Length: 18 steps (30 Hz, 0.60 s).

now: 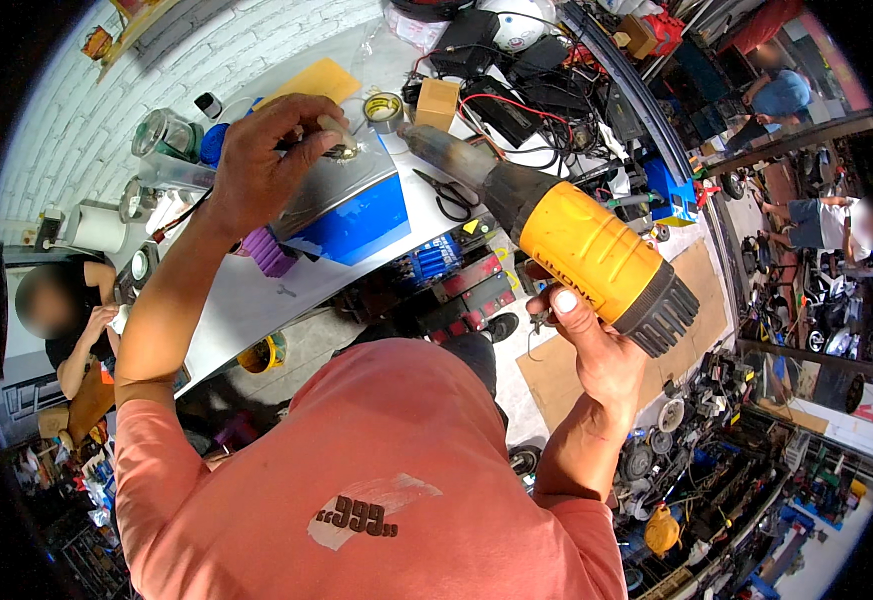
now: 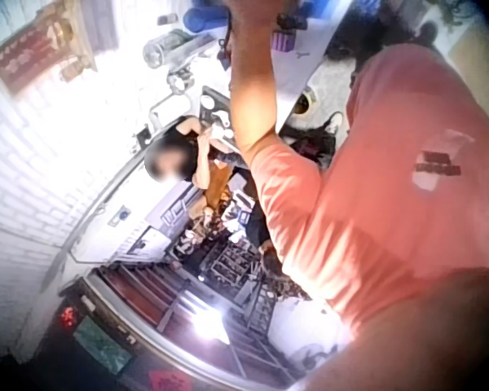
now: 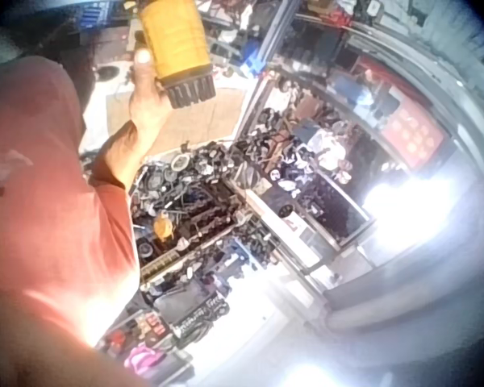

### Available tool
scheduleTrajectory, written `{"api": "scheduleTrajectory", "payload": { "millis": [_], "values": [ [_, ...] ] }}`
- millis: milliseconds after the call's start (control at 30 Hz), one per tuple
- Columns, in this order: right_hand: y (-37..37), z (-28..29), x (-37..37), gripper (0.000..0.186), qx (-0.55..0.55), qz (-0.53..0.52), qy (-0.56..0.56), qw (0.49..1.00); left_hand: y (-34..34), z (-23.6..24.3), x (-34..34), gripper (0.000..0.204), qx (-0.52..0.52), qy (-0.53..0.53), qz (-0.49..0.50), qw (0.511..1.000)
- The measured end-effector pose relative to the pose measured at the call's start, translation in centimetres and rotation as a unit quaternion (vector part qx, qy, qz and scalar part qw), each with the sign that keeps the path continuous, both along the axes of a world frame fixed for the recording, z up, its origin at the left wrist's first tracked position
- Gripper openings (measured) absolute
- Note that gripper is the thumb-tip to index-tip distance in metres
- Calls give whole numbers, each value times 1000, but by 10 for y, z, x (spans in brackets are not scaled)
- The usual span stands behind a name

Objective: The person uses a heat gun to apply heat to a small component on a blue rectangular device, then uses pliers to manipulate wires. They move the device to a table, connect a power cable, and test the device by plugging it into a wall outlet.

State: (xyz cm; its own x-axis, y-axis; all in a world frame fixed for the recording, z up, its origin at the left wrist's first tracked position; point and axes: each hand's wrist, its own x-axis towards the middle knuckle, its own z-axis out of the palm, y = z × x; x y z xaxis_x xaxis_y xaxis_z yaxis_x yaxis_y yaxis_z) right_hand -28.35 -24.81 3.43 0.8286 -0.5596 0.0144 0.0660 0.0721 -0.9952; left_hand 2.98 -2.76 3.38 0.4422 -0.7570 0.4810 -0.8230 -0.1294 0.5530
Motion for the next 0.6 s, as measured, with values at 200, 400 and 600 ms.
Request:
{"api": "scheduleTrajectory", "payload": {
  "millis": [200, 400, 600],
  "values": [
    [-1, 0, 4, 44, -10, 0, -2, 1000, -5, -5, 0, 19, -17, -59, -3, 998],
    [-2, -1, 6, 45, -6, 5, -8, 1000, -5, -4, 0, 18, -7, -69, 9, 998],
    [-3, 0, 5, 45, -4, 11, -1, 1000, -7, -6, 1, 19, -22, -89, 4, 996]
  ]
}}
